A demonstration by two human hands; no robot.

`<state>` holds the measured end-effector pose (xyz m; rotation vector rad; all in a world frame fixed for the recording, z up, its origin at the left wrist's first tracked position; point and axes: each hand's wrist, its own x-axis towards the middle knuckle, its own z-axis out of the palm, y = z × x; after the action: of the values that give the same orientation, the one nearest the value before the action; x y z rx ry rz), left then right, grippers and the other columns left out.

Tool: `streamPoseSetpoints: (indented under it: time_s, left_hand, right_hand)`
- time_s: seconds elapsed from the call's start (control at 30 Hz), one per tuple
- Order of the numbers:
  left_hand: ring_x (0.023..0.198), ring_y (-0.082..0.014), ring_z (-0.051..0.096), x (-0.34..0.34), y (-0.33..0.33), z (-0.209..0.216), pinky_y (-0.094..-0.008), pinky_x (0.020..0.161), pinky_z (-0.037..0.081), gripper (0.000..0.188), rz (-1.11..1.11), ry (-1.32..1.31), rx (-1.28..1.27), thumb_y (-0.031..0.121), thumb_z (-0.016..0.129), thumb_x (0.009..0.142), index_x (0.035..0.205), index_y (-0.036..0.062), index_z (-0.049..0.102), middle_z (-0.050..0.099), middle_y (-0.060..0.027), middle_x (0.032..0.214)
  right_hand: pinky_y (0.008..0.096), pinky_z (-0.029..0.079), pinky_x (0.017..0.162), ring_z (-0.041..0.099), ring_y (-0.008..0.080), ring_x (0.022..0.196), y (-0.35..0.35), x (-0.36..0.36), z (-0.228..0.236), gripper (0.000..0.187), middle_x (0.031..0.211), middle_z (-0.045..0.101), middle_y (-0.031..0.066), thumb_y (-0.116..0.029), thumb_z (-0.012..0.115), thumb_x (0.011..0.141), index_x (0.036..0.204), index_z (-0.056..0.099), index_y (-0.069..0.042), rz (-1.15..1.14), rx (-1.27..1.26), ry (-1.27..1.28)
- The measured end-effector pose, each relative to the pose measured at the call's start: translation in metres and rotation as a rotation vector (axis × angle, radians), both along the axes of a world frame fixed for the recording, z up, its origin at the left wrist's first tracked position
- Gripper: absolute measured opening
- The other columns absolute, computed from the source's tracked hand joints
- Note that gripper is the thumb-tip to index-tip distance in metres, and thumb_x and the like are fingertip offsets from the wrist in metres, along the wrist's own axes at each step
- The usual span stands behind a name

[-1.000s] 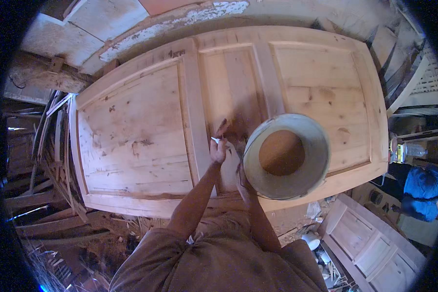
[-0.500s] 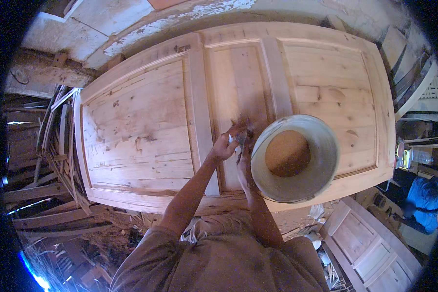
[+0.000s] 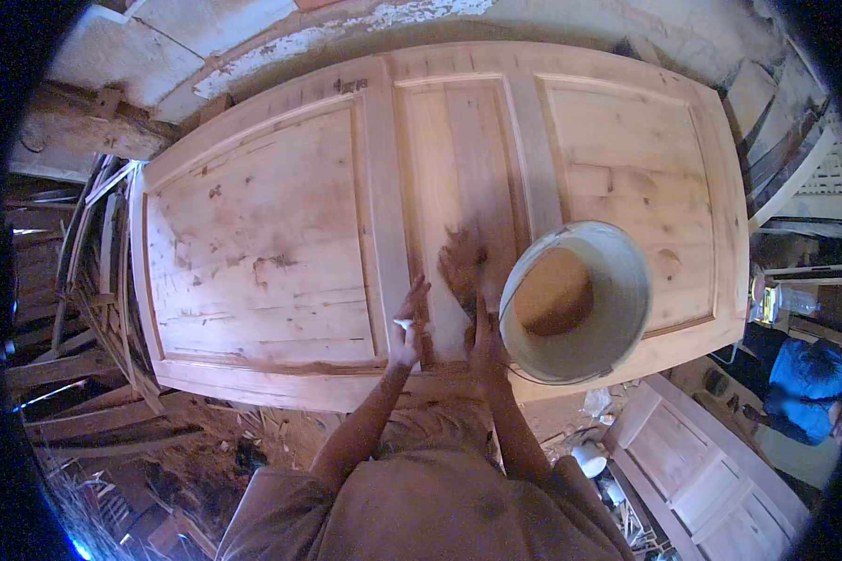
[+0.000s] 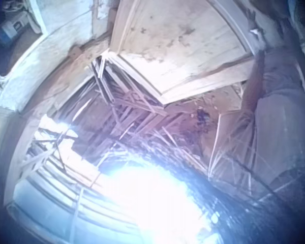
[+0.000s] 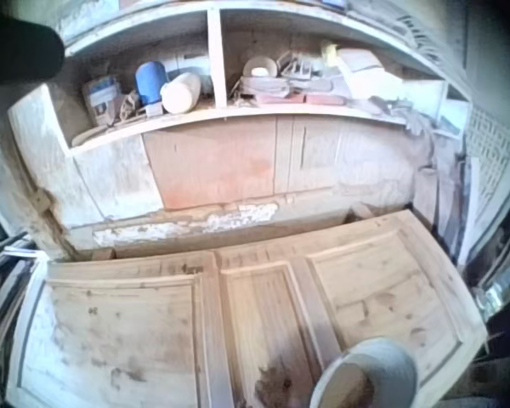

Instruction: The person applies glue from a bottle into cracks in a wooden door, spreads filler from a bucket using a brush, and smooths the surface with a putty knife.

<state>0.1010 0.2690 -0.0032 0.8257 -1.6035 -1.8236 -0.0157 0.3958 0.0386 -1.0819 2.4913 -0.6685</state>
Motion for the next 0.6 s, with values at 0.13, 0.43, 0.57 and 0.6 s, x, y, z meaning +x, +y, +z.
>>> streamPoseSetpoints:
  time_s: [0.13,0.43,0.57,0.6]
  left_hand:
    - [0.114,-0.024,0.051,-0.015,-0.035,-0.014,-0.0358,0.098,0.038,0.051,-0.053,-0.015,-0.082,0.012,0.046,0.088,0.137,-0.0043,0.047,0.056,-0.017,0.126]
    - [0.096,-0.0229,0.064,-0.089,-0.109,0.022,-0.0372,0.081,0.051,0.044,-0.496,-0.207,-0.29,0.008,0.051,0.088,0.131,0.0038,0.057,0.067,-0.013,0.111]
    - [0.139,-0.0342,0.038,-0.079,-0.107,0.002,-0.0378,0.115,0.026,0.058,-0.548,-0.047,-0.138,0.006,0.048,0.077,0.135,-0.0049,0.051,0.048,-0.0246,0.143]
    - [0.14,-0.0334,0.038,-0.077,-0.106,-0.001,-0.0373,0.116,0.026,0.059,-0.516,0.005,-0.138,0.006,0.048,0.077,0.135,-0.0054,0.049,0.048,-0.024,0.143]
  right_hand:
    - [0.0506,0.054,0.067,0.063,0.042,0.083,0.022,0.029,-0.007,0.064,0.105,0.052,0.0248,-0.012,0.056,0.091,0.15,0.03,-0.011,0.056,0.041,0.151]
    - [0.0517,0.052,0.054,0.063,0.0431,0.065,-0.052,0.035,-0.031,0.064,0.105,0.054,0.0259,-0.014,0.056,0.091,0.147,0.027,-0.002,-0.084,0.125,-0.019]
    - [0.0527,0.05,0.052,0.063,0.0441,0.063,-0.08,0.03,-0.023,0.061,0.103,0.056,0.0291,-0.011,0.056,0.09,0.144,0.03,0.001,-0.128,0.148,-0.111]
    - [0.0528,0.05,0.052,0.063,0.0445,0.065,-0.086,0.028,-0.02,0.062,0.103,0.056,0.0306,-0.01,0.056,0.089,0.144,0.029,0.002,-0.139,0.113,-0.082]
